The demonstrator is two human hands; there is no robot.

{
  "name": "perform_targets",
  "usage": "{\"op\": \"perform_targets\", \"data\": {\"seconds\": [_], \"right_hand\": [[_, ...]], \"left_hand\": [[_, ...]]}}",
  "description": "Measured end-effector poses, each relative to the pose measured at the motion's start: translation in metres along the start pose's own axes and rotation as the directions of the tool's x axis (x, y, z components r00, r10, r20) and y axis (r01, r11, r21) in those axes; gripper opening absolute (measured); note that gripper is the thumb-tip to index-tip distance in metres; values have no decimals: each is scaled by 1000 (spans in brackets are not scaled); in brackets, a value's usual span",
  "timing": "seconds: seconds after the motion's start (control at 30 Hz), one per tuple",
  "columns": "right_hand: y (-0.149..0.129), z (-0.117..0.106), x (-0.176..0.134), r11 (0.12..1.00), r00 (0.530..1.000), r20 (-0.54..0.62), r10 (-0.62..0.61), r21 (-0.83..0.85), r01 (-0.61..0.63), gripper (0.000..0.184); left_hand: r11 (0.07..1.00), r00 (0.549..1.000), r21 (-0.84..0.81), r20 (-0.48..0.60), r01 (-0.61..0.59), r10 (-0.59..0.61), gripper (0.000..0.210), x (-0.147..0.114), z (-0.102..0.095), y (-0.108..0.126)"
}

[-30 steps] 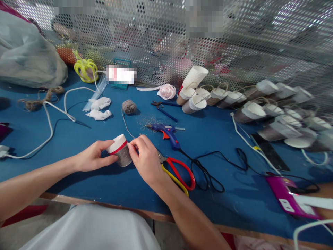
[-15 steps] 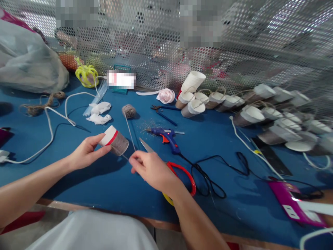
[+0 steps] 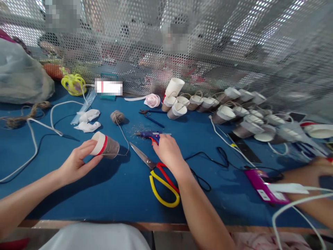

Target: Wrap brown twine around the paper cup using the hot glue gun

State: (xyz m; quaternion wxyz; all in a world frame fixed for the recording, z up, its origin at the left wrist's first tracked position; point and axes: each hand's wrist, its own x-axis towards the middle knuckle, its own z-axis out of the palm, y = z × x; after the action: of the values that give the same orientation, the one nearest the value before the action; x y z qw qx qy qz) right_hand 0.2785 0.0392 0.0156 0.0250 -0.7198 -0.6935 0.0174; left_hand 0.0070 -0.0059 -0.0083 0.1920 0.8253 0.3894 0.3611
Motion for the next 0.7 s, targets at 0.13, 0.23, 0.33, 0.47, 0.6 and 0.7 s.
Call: {"op": "perform_targets", "data": {"seconds": [0.13,0.23,0.33,0.47,0.6,0.7], "right_hand": [[6,16,15,998,997,61,42,-51,-39,26],[11,18,16,998,994,98,49,-33,-46,23],[16,20,17,998,993,107,56,24,-59,23],[17,18,15,982,991,58,124,132,-131,31],[8,2,-1,709,994,24,105,699,-92,34],[-4,-13,-21,415,976,191,-100,900,-134,24]], "left_hand": [[998,999,25,-4,-50,51,10,-1,2,-1],[998,998,22,5,-56,56,10,0,2,-1],[999,998,10,26,-52,52,10,1,2,1],[1000,996,-10,90,-11,12,12,2,3,1],[996,986,-53,152,74,-65,15,3,4,-1],[987,977,-87,177,137,-120,17,3,4,-2]]}}
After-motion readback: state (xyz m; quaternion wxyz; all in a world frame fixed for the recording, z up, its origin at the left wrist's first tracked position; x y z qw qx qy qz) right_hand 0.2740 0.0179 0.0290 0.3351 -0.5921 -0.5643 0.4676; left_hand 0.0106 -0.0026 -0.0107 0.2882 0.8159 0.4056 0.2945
